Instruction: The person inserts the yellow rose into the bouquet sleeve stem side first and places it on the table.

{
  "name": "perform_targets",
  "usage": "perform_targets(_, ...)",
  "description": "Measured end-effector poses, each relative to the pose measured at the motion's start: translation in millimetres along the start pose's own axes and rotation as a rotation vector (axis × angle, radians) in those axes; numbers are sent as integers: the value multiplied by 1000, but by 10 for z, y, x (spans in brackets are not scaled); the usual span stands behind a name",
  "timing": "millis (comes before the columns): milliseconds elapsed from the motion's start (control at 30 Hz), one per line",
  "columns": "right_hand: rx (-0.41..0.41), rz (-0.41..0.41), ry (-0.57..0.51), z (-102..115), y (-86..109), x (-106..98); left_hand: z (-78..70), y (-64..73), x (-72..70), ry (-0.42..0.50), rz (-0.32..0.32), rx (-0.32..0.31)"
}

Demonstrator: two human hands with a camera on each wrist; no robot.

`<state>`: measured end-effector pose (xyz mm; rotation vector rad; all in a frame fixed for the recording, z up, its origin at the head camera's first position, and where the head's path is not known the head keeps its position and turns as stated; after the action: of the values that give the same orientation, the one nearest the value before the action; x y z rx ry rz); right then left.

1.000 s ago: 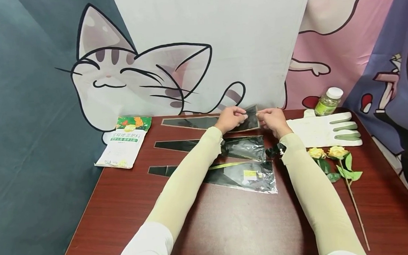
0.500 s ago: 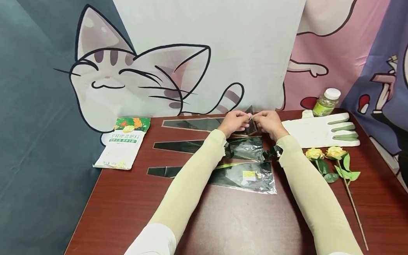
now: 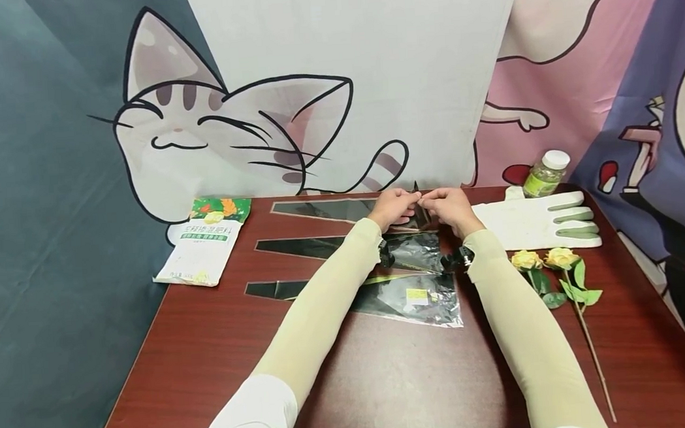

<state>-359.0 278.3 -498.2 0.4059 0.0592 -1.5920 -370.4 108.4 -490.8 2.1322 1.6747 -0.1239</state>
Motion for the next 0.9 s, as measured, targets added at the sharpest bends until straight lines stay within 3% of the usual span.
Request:
perform_targets(133,-13,7,16,-7,4,6,6,-27,-9,-18,-30,-22)
perform_targets(367,-18,-2,9,-36,-1,-10,-17,-12,12,-3,-58,5)
perform_targets(700,-20,8,52,-52,-26,33,-44,44,45,-128,-68,57)
perform_targets(900,0,6,32,-50,-7,17,-9,-44,57,-172,-80,65)
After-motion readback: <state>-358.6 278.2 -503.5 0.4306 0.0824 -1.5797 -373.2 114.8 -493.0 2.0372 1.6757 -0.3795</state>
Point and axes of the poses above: each hand's wrist, its own y-axis away from the middle knuckle, its own x-axis out of the palm, z = x × y, the point moved 4 cm from there along -y, towards the middle knuckle, and after that the axes turned 6 degrees about -y, right-handed, at the moved point
